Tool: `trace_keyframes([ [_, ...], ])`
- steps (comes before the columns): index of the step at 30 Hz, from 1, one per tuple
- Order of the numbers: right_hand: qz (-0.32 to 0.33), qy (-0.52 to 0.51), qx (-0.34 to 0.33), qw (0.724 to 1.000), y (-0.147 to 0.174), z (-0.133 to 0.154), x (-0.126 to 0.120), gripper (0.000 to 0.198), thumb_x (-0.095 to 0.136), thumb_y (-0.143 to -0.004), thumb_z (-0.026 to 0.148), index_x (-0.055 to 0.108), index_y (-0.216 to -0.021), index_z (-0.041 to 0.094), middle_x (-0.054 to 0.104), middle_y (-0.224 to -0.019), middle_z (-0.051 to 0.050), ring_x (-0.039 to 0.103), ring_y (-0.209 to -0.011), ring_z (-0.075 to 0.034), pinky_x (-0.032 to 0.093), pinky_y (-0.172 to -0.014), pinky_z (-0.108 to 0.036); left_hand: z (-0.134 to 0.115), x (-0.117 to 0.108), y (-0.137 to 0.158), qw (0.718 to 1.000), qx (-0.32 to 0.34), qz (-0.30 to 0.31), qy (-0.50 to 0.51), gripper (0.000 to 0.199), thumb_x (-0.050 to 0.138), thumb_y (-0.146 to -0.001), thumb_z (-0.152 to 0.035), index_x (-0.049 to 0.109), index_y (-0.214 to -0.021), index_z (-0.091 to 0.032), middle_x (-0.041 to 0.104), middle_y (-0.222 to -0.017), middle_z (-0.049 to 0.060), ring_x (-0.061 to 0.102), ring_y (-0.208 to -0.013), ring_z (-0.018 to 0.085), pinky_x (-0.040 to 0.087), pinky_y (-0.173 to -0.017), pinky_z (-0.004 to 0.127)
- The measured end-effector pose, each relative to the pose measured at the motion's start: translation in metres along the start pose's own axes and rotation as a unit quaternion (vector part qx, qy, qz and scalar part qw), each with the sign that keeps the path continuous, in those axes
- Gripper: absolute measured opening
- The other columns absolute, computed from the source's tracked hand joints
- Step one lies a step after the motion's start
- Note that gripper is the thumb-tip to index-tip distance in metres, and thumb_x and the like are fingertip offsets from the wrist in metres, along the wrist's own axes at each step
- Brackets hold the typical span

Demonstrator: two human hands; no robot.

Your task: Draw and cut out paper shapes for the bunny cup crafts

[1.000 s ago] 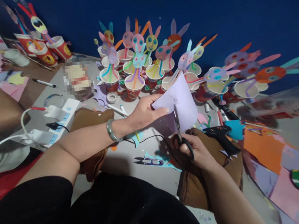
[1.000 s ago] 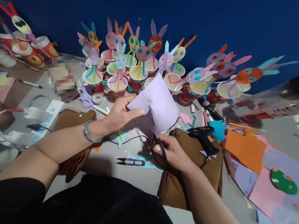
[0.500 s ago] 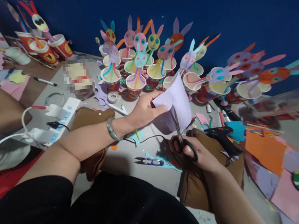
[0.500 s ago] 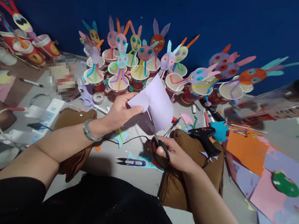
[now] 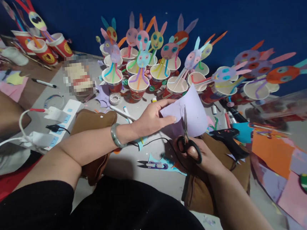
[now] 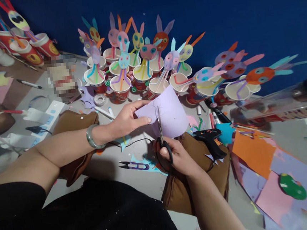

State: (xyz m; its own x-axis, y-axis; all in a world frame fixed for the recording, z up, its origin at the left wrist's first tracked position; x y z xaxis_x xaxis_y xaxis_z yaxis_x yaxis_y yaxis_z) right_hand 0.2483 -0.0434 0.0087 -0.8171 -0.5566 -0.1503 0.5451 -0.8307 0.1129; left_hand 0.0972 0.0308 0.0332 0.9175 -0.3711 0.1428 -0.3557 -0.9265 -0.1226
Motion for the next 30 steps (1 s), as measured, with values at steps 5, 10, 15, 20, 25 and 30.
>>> trace_keyframes([
  [5,-0.010,0.009,-0.010,1.000,-0.0006,0.0024,0.0006,0.059,0.055,-0.084,0.077,0.055,-0.072,0.019,0.053,-0.071,-0.002,0.046,-0.066,-0.015,0.037,-0.061,-0.029,-0.0015,0.0026,0.0017,1.000,0.004,0.009,0.004,0.050,0.073,-0.073,-0.025,0.064,-0.121,-0.012,0.071,-0.112,0.009,0.064,-0.093,0.016,0.053,-0.081,0.027],
  [10,-0.017,0.025,-0.003,1.000,-0.0017,0.0020,0.0011,0.062,0.052,-0.083,0.080,0.054,-0.071,0.019,0.053,-0.071,-0.002,0.046,-0.066,-0.016,0.037,-0.061,-0.029,-0.0021,0.0055,0.0037,1.000,0.001,0.019,-0.004,0.046,0.071,-0.075,-0.025,0.063,-0.118,-0.011,0.071,-0.111,0.009,0.065,-0.094,0.017,0.053,-0.081,0.027],
  [15,-0.020,0.027,-0.010,0.999,-0.0028,0.0032,0.0012,0.062,0.052,-0.083,0.081,0.054,-0.072,0.019,0.052,-0.070,-0.002,0.045,-0.065,-0.016,0.037,-0.061,-0.029,-0.0014,0.0075,0.0044,1.000,-0.002,0.024,0.003,0.045,0.072,-0.074,-0.024,0.062,-0.116,-0.011,0.071,-0.110,0.010,0.066,-0.094,0.017,0.053,-0.081,0.027],
  [20,-0.026,0.030,-0.009,0.999,-0.0033,0.0057,0.0010,0.063,0.052,-0.081,0.082,0.053,-0.070,0.019,0.051,-0.067,-0.001,0.044,-0.063,-0.015,0.037,-0.058,-0.028,0.0005,0.0068,0.0037,1.000,0.000,0.024,0.007,0.046,0.074,-0.073,-0.025,0.062,-0.116,-0.013,0.071,-0.111,0.009,0.066,-0.095,0.017,0.052,-0.081,0.027],
  [25,-0.033,0.024,-0.014,0.999,-0.0022,0.0059,0.0005,0.062,0.053,-0.083,0.080,0.052,-0.070,0.019,0.051,-0.067,-0.001,0.044,-0.062,-0.014,0.036,-0.057,-0.028,-0.0009,0.0074,0.0042,1.000,-0.002,0.028,0.004,0.048,0.074,-0.073,-0.024,0.062,-0.117,-0.012,0.070,-0.112,0.009,0.065,-0.095,0.017,0.052,-0.083,0.028],
  [30,-0.034,0.024,-0.011,0.999,-0.0028,0.0063,0.0003,0.062,0.054,-0.081,0.080,0.052,-0.068,0.019,0.052,-0.066,-0.001,0.044,-0.061,-0.014,0.037,-0.056,-0.028,-0.0028,0.0081,0.0044,0.999,-0.005,0.033,-0.011,0.049,0.074,-0.073,-0.027,0.063,-0.117,-0.007,0.069,-0.106,0.010,0.062,-0.090,0.017,0.052,-0.081,0.029],
])
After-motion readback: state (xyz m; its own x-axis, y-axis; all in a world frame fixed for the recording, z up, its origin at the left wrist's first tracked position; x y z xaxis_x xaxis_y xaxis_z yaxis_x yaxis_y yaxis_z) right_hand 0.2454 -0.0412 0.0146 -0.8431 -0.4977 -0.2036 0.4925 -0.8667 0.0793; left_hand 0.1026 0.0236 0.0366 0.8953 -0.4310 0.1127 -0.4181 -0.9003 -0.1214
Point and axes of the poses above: each hand's wrist, its own y-axis away from the middle knuckle, its own x-axis out of the palm, z = x × y, the point moved 7 cm from there along -y, towards the middle knuckle
